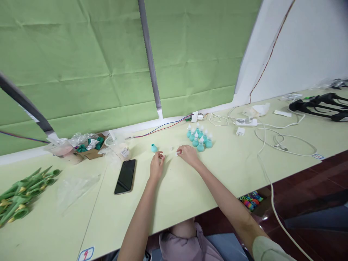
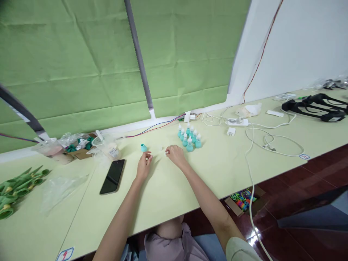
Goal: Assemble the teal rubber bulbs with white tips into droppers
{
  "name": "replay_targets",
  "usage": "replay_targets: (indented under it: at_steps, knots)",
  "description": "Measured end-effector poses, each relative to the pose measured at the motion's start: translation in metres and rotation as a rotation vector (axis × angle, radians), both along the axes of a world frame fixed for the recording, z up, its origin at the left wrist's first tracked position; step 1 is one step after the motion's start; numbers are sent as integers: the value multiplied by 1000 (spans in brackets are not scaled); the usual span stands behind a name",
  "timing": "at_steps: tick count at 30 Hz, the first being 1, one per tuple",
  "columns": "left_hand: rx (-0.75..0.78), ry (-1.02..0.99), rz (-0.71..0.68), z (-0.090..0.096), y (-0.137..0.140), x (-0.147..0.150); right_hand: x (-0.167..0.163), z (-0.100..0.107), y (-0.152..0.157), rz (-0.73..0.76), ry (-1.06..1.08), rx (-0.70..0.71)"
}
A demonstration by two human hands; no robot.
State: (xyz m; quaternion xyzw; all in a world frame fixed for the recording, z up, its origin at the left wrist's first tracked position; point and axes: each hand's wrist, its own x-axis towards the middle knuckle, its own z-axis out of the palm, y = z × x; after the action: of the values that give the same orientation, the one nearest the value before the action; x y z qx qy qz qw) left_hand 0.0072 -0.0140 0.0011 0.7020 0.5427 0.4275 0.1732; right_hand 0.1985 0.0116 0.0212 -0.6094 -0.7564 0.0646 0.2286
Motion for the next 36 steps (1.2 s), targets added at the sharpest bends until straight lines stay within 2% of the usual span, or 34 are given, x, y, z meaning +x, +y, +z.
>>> replay_targets:
  at_steps: [4, 8, 10, 14, 18, 22, 31, 36]
  knots:
    - [2, 17, -17, -1, 1, 0, 6, 4, 9, -66, 55, -101]
    - [5, 8, -14, -2, 2, -1, 15, 8, 18, -140, 187, 21]
    - [-1, 8, -14, -2, 3, -2, 17, 7, 26, -167, 149, 67]
    - [0, 6, -9, -2, 3, -3, 13, -5, 44, -170, -3, -14]
    - [6, -3, 3, -2, 4, -3, 10, -16, 52, -176, -10, -41]
    - [3, -4, 2, -3, 5, -3, 14, -18, 49, -187, -8, -26]
    - [4, -2, 10, -1, 3, -3, 15, 0, 50, -8, -114, -19]
    - [17, -1, 10, -1, 3, -3, 16, 1, 49, 8, -201, -35]
